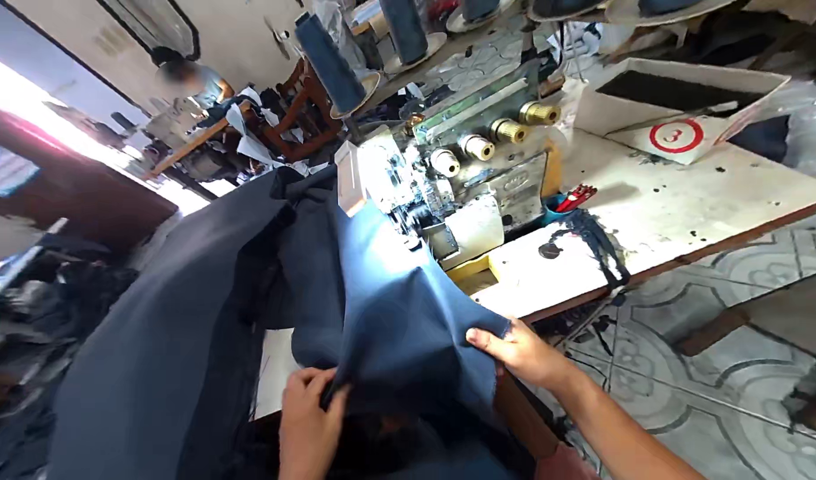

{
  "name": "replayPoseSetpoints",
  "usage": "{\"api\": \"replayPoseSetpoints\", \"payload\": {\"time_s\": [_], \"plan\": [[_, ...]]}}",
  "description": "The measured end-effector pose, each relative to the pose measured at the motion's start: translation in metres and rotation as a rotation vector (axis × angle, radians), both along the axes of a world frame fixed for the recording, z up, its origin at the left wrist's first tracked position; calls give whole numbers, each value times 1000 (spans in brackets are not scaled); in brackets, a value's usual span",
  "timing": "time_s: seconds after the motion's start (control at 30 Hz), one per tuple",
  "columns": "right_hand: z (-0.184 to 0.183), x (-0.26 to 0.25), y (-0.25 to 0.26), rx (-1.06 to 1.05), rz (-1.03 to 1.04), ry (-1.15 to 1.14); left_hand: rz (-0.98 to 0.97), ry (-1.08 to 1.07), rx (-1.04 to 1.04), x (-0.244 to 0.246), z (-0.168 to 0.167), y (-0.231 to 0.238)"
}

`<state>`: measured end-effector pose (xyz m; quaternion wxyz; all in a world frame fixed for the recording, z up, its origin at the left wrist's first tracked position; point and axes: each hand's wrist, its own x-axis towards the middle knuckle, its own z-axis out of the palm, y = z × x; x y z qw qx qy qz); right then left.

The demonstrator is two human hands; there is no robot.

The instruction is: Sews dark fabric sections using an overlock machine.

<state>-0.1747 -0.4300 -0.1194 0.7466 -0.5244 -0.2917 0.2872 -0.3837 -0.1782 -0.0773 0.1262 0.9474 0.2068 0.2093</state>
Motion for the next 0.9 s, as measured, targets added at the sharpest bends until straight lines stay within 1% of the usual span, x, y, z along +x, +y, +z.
{"api": "replayPoseSetpoints", "payload": {"time_s": [0.07,0.13,0.17,0.23,0.27,0.33,0.4,0.43,0.47,0.53,0.57,0.63,0.7,0.73,0.77,0.83,0.87,0.9], "plan": [[3,-1,8,81,39,113,26,50,104,-3,31,17],[13,-5,24,192,4,270,61,84,161,24,76,37],[20,-7,33,230,-23,345,86,99,161,46,99,47],[34,-12,53,294,-60,489,150,166,99,97,137,66],[42,-13,64,323,-71,553,183,191,66,125,150,74],[54,-14,83,373,-71,624,241,200,-30,178,164,85],[60,-12,94,380,-12,542,248,138,-113,221,165,93],[58,-10,97,366,47,435,202,86,-124,238,164,98],[54,-7,98,337,111,299,119,33,-110,251,160,106],[43,-1,94,242,191,-11,-95,1,1,269,149,119],[38,2,86,176,172,-180,-177,24,60,271,147,120],[24,12,66,47,12,-530,-200,168,177,255,153,112],[10,30,42,-101,-192,-789,-131,452,283,200,160,88],[2,40,32,-145,-285,-864,-90,635,311,163,156,67],[-4,49,25,-156,-360,-901,-66,847,264,128,146,42],[-8,56,21,-134,-414,-892,-46,1198,71,86,108,-1],[-8,55,24,-140,-425,-889,-8,1318,16,80,88,-6],[-8,53,27,-166,-446,-895,10,1311,-20,82,75,4]]}}
